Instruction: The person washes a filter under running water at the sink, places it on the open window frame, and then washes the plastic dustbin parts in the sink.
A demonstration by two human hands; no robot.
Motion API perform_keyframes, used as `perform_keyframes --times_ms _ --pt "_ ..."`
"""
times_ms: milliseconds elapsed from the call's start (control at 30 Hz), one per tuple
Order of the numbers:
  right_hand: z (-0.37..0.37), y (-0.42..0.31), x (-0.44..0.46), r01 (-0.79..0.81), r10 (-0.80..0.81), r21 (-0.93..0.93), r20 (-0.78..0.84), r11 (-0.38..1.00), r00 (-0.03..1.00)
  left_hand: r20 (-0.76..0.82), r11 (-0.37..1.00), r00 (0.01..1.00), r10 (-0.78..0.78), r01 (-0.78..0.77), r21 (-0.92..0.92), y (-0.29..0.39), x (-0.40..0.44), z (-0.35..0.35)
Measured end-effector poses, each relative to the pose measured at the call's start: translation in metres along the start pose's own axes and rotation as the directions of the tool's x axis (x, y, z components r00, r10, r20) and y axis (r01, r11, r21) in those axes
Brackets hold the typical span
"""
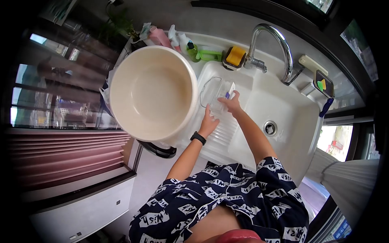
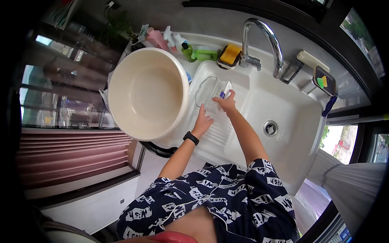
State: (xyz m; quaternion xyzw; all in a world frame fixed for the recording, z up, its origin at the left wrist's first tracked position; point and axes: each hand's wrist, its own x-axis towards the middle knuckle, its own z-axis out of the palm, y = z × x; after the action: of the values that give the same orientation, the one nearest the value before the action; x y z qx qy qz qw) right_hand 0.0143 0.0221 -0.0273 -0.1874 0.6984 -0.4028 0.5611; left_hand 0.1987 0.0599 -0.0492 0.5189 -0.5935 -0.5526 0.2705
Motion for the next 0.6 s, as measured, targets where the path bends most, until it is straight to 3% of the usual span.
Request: perform_keyframes --times_ms 133,233,300,400,500,600 --pt "0.01 -0.005 0.011 0.018 -0.124 -0.38 -0.258 0.925 0.958 0.031 0.989 0.994 -0.105 0.108 -0.105 0.009 0.017 -0.002" --pt "0.012 -0.003 0.022 -0.022 -0.158 -0.46 -0.348 0.887 0.924 0.04 0.97 0.99 -0.132 0.137 -0.199 0.018 0.024 -0.001" --pt "0.01 0.0 0.026 -0.003 -0.154 -0.425 -0.336 0.905 0.929 0.045 0.949 0.994 -0.101 0.109 -0.296 0.003 0.034 -0.003" --pt "0.003 0.0 0.025 0.031 -0.163 -0.407 -0.295 0.913 0.941 0.048 0.955 0.994 -0.099 0.108 -0.277 0.01 0.038 -0.012" --pt "-0.004 0.013 0.026 0.099 -0.197 -0.339 -0.268 0.936 0.943 -0.067 0.986 0.987 -0.147 0.14 -0.09 -0.02 0.046 -0.016" --pt "-0.012 0.017 0.017 0.151 -0.238 -0.31 -0.264 0.939 0.935 -0.125 0.995 0.988 -0.096 0.098 0.013 -0.022 0.037 -0.025"
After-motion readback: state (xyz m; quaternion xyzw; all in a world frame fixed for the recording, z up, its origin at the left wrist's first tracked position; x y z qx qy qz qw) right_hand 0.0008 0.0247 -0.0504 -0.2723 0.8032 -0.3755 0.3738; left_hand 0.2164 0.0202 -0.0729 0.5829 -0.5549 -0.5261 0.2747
